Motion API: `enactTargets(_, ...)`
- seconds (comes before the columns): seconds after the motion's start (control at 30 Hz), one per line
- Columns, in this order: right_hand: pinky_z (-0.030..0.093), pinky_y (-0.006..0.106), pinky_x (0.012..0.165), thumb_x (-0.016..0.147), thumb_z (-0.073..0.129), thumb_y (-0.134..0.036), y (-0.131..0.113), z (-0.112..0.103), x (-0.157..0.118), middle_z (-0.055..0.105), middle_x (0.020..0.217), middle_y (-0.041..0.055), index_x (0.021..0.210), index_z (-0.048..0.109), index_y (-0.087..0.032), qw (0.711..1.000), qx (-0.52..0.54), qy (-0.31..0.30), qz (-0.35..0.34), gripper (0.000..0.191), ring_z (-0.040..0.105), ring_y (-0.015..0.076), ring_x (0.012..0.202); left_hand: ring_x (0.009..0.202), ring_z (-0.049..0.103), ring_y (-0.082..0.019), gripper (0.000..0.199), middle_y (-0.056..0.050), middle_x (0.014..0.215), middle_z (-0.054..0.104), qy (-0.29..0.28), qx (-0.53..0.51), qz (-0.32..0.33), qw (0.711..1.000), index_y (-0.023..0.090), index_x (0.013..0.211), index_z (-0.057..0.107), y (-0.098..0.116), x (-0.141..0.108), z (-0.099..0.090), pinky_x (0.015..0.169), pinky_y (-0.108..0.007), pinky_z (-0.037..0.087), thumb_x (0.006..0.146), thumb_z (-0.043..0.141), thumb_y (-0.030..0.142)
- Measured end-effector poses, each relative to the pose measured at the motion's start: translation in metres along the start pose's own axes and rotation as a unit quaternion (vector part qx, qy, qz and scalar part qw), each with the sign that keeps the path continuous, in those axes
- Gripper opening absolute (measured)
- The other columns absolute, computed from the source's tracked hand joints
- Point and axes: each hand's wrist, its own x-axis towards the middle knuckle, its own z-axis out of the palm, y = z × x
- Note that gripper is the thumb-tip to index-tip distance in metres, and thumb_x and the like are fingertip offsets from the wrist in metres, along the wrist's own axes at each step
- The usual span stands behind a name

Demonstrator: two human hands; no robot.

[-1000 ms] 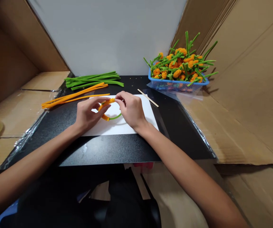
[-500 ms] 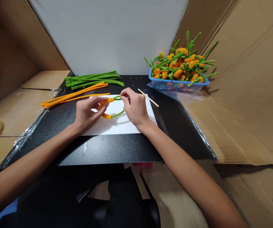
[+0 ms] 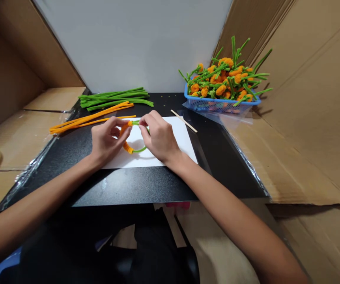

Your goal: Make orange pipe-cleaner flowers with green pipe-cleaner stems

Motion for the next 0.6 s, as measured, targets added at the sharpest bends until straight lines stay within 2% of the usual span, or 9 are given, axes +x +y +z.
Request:
enactTargets(0.1, 0.042, 0.028, 0.060, 0.087, 0.062, -0.019, 0.0024, 0.0026, 0.0017, 0.063, 0.072, 0.0000, 0.085, 0.064, -0.018, 0.989, 0.095, -0.018, 0.110, 0.003, 0.052, 0.0113, 0.058, 0.050, 0.053, -0.004, 0.007, 0.001, 0.080, 0.074, -0.008, 0.006, 0.010, 1.000, 0.017, 0.088, 0.065, 0.0000, -0.0003, 0.0006, 0.050, -0.017, 0.046, 0.083, 0.069, 0.019)
enactTargets(0.17, 0.039, 0.026, 0.056, 0.086, 0.065, -0.025, 0.0049, 0.0039, 0.0034, 0.060, 0.065, -0.0018, 0.086, 0.066, -0.018, 0.970, 0.168, -0.025, 0.175, 0.007, 0.052, 0.0112, 0.056, 0.051, 0.055, -0.004, 0.007, 0.002, 0.080, 0.074, -0.015, 0.007, 0.024, 1.000, 0.017, 0.089, 0.066, 0.0007, -0.0007, 0.0011, 0.051, -0.017, 0.047, 0.084, 0.070, 0.020)
enactTargets(0.37, 0.027, 0.026, 0.051, 0.078, 0.071, -0.027, 0.0053, 0.0036, 0.0065, 0.047, 0.055, -0.0059, 0.075, 0.067, -0.016, 0.936, 0.245, -0.016, 0.253, 0.012, 0.037, 0.0082, 0.052, 0.056, 0.059, -0.006, 0.007, -0.001, 0.087, 0.076, 0.011, 0.008, 0.046, 0.999, 0.017, 0.092, 0.066, 0.0040, -0.0024, 0.0016, 0.056, -0.018, 0.052, 0.087, 0.068, 0.022)
enactTargets(0.6, 0.030, 0.025, 0.052, 0.071, 0.073, -0.022, 0.0044, 0.0047, 0.0082, 0.053, 0.058, -0.0029, 0.068, 0.068, -0.015, 0.874, 0.335, -0.024, 0.350, 0.010, 0.041, 0.0082, 0.056, 0.061, 0.063, -0.007, 0.006, -0.002, 0.091, 0.077, 0.027, 0.014, 0.064, 0.997, 0.017, 0.095, 0.065, 0.0064, -0.0039, 0.0019, 0.058, -0.019, 0.054, 0.089, 0.066, 0.019)
